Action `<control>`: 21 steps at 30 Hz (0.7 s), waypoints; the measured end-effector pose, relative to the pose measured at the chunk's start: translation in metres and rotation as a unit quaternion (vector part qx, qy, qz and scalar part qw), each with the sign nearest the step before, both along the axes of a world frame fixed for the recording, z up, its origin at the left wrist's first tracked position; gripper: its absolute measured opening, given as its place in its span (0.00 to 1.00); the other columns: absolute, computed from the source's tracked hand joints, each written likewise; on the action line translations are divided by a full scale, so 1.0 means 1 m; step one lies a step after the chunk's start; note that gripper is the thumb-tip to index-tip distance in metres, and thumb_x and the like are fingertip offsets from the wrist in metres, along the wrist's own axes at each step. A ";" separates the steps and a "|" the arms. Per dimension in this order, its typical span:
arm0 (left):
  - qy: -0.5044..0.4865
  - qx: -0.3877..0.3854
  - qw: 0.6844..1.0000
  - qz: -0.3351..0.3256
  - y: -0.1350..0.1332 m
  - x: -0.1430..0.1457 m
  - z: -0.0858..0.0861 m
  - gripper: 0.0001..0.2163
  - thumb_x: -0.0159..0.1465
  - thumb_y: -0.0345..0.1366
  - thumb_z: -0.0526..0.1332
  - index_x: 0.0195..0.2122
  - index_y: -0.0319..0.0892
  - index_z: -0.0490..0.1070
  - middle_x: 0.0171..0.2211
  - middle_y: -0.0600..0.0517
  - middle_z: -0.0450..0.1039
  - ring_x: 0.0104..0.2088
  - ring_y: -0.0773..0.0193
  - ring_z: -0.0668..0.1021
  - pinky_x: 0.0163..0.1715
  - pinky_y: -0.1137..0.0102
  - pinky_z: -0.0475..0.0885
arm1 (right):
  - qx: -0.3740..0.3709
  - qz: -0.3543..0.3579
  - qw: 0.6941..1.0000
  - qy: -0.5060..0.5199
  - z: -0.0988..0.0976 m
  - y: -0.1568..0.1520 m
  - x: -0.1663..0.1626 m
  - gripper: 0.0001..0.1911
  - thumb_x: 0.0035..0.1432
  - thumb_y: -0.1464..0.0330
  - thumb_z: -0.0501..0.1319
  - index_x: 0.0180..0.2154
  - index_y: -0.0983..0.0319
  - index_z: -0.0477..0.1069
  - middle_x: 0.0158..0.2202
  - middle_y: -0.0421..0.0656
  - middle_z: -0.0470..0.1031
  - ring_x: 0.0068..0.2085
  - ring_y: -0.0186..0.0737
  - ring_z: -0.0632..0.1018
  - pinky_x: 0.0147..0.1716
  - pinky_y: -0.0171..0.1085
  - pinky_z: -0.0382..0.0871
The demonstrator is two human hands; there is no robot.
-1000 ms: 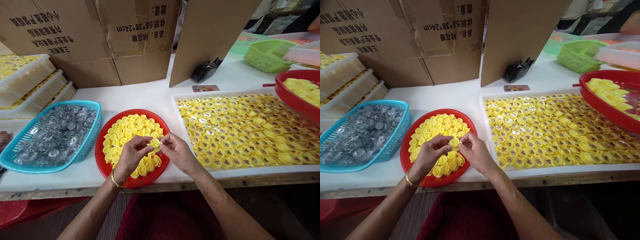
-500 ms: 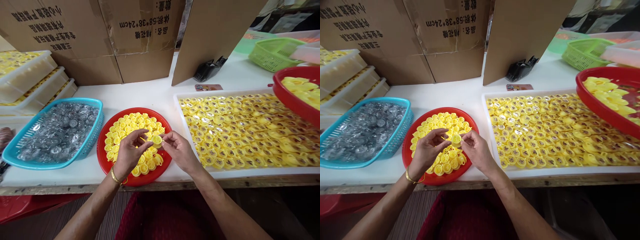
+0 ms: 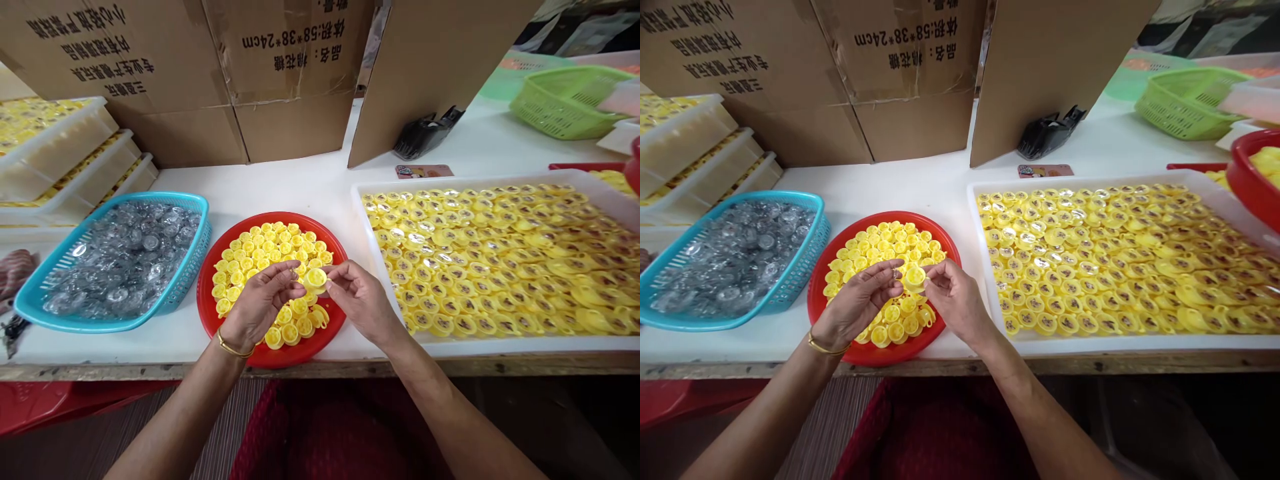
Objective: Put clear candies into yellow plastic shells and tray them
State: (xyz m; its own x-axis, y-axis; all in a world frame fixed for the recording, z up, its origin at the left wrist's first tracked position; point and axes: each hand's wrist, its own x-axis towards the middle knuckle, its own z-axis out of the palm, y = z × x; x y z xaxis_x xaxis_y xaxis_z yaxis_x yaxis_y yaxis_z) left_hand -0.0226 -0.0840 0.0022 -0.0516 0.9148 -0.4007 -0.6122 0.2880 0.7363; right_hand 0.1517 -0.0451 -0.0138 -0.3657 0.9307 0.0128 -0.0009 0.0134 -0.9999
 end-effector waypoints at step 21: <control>0.159 0.032 0.982 0.102 -0.006 0.021 0.005 0.10 0.51 0.34 0.70 0.32 0.34 0.74 0.25 0.54 0.74 0.21 0.70 0.77 0.20 0.77 0.74 | 0.021 0.001 1.000 -0.005 -0.015 -0.008 -0.013 0.05 0.57 0.67 0.60 0.32 0.60 0.65 0.46 0.47 0.74 0.39 0.40 0.79 0.39 0.41 0.75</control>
State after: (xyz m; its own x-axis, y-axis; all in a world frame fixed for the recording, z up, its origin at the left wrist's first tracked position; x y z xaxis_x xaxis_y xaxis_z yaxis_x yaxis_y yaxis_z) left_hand -0.0018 -0.0898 0.0074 -0.3500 0.8947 -0.2776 -0.3896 0.1305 0.9117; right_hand 0.1390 -0.0531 -0.0292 -0.3675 0.9287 0.0488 0.0094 0.0561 -0.9984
